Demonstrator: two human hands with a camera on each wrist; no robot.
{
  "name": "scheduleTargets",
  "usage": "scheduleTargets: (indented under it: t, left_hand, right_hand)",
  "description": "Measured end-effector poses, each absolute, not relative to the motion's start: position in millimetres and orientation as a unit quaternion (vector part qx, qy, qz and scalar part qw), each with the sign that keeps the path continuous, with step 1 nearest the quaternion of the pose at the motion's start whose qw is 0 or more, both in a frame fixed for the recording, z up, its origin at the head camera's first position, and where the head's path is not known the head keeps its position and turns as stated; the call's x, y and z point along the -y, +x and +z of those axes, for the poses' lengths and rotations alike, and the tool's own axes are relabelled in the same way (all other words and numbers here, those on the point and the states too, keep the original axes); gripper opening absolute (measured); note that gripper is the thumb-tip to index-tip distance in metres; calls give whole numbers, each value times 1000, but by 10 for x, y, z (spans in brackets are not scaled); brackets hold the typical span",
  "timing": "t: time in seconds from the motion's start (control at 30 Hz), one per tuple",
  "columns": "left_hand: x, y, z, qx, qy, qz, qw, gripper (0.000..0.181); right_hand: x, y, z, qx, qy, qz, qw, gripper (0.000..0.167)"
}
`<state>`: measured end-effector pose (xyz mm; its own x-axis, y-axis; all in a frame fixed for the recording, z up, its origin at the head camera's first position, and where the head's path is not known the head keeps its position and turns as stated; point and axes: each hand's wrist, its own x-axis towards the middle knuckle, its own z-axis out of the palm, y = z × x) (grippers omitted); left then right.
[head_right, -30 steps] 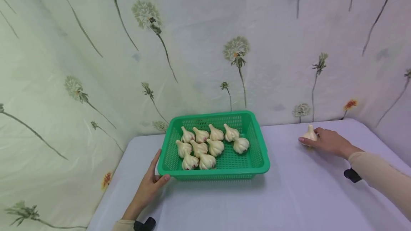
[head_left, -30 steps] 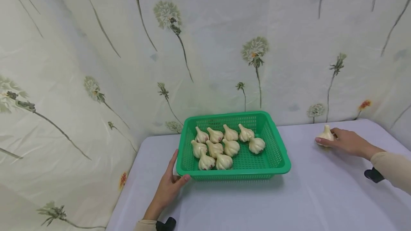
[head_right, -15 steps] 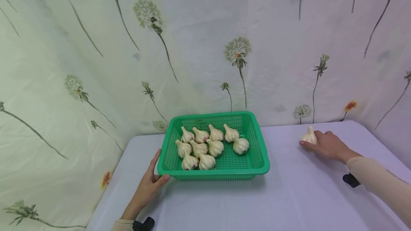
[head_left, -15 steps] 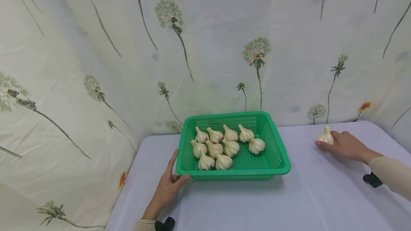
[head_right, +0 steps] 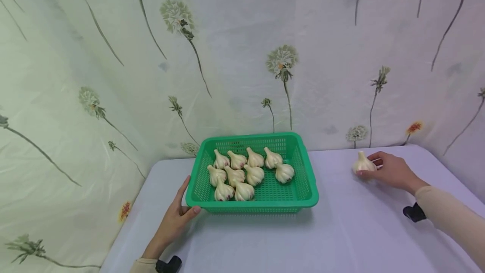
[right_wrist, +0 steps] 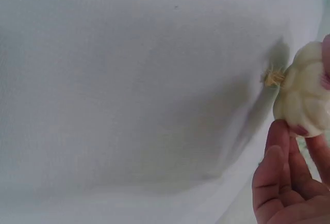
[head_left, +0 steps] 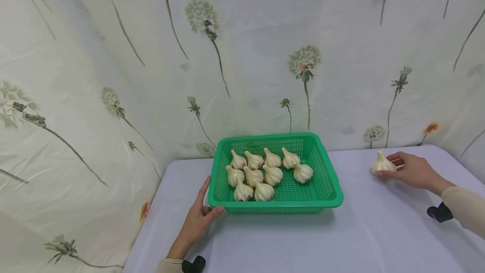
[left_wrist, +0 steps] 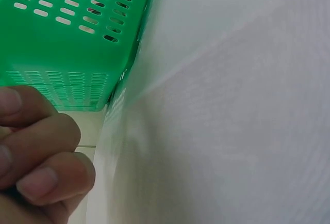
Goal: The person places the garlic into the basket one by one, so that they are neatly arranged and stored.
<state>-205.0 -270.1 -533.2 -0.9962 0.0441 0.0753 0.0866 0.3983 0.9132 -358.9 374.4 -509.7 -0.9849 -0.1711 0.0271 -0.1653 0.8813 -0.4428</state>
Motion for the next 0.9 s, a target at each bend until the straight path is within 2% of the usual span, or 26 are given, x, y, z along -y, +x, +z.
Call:
scheduleTargets:
  t: [0.47, 0.9]
  left_hand:
    - [2702, -2056, -5342, 839, -37, -543, 20, 92]
    - [2710, -2059, -5364, 835, -43, -548, 19, 93]
  right_hand:
    - [-3532, -3554, -4644, -962, -96, -256, 6, 99]
    - [-3131, -3460, -4253, -934, -102, -342, 28, 83]
